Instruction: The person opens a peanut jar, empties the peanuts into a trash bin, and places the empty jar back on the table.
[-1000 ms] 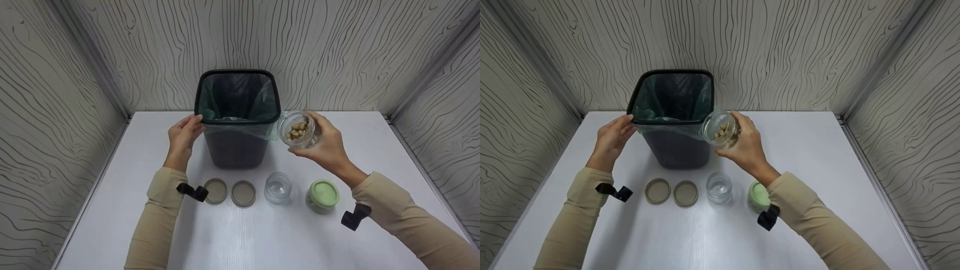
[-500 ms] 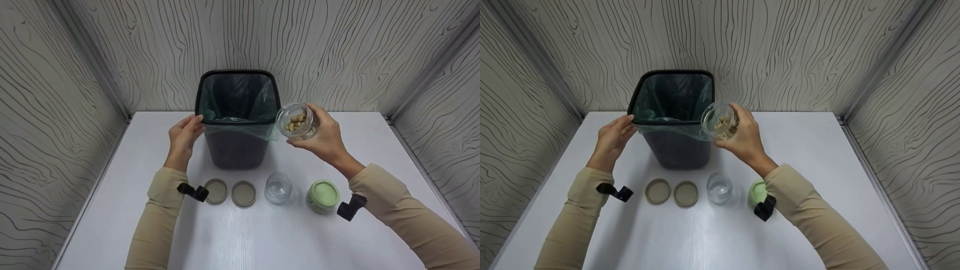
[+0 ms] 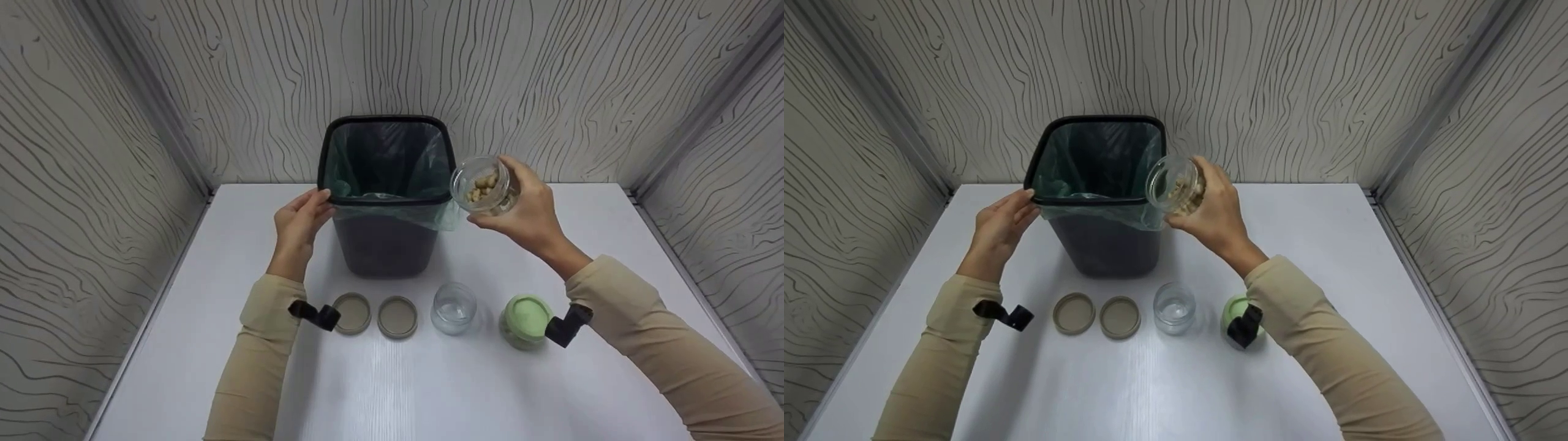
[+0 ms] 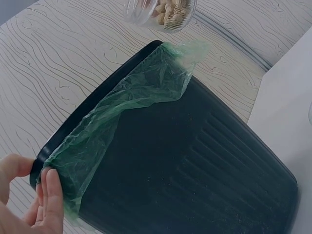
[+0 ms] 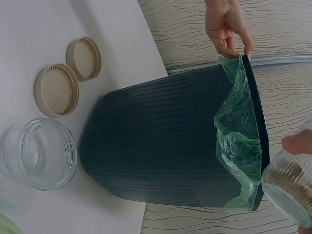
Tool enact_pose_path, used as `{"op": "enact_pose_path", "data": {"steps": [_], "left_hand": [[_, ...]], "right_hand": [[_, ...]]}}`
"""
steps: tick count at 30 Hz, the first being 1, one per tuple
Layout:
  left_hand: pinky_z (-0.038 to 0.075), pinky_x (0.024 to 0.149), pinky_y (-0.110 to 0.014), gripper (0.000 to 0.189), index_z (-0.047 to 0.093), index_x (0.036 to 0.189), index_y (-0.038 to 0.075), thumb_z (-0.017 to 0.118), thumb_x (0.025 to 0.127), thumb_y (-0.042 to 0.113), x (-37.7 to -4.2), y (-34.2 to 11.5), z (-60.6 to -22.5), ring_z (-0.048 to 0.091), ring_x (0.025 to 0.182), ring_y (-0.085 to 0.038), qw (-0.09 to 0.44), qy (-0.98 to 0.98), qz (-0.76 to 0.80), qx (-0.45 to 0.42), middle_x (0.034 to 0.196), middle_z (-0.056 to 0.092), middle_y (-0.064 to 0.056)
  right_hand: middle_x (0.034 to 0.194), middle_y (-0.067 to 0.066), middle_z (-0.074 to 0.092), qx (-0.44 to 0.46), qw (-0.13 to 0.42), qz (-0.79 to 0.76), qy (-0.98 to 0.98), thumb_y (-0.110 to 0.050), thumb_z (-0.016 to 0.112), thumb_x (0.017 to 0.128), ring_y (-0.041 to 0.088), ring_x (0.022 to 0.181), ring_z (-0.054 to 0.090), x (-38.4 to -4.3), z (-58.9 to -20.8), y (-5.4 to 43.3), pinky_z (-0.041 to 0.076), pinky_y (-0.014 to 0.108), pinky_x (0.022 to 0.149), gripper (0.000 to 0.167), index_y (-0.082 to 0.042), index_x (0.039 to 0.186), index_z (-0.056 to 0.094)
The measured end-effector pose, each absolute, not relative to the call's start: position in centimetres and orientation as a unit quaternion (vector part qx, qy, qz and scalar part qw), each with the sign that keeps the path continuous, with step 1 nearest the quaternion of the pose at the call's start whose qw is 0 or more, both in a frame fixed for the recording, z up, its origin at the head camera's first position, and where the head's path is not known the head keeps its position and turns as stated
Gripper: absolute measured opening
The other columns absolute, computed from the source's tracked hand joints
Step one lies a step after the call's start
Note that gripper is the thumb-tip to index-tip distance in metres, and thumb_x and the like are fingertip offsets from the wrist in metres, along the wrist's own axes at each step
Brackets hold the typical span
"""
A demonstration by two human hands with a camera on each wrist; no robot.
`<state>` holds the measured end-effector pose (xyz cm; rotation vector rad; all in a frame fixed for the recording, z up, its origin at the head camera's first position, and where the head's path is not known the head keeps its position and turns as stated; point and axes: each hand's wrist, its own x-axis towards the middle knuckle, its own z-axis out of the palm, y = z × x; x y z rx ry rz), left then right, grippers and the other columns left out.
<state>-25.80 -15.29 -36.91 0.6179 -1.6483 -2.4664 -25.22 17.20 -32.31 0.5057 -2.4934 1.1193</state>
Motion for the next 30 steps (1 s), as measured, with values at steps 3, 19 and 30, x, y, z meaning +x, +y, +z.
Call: {"op": "enact_pose_path", "data": {"steps": [3, 19, 30], "left_hand": [[0.059, 0.076, -0.013, 0.043, 0.057, 0.128, -0.003, 0.066, 0.089, 0.012, -25.8, -15.4, -36.9, 0.066, 0.071, -0.001, 0.054, -0.543, -0.813, 0.203, 0.077, 0.065, 0.005], [0.059, 0.075, -0.014, 0.043, 0.057, 0.128, -0.004, 0.067, 0.089, 0.012, -25.9, -15.4, -37.1, 0.066, 0.07, -0.002, 0.057, -0.542, -0.813, 0.207, 0.076, 0.065, 0.005], [0.059, 0.074, -0.013, 0.044, 0.056, 0.128, -0.004, 0.066, 0.089, 0.011, -25.9, -15.2, -37.1, 0.066, 0.07, -0.001, 0.064, -0.535, -0.817, 0.207, 0.08, 0.065, 0.004]], "right_hand": [[0.136, 0.024, 0.051, 0.179, 0.182, 0.396, -0.882, -0.009, 0.089, 0.061, 0.037, 0.125, 0.051, -25.4, -32.1, 17.2, 0.048, 0.05, 0.106, 0.096, 0.006, 0.141, 0.039], [0.133, 0.023, 0.053, 0.184, 0.192, 0.391, -0.881, -0.011, 0.089, 0.061, 0.036, 0.122, 0.053, -26.9, -31.3, 16.4, 0.049, 0.049, 0.103, 0.094, 0.005, 0.14, 0.04], [0.134, 0.024, 0.051, 0.186, 0.227, 0.334, -0.896, -0.009, 0.087, 0.061, 0.038, 0.125, 0.047, -28.2, -30.9, 15.6, 0.043, 0.053, 0.107, 0.087, 0.003, 0.137, 0.045]]}}
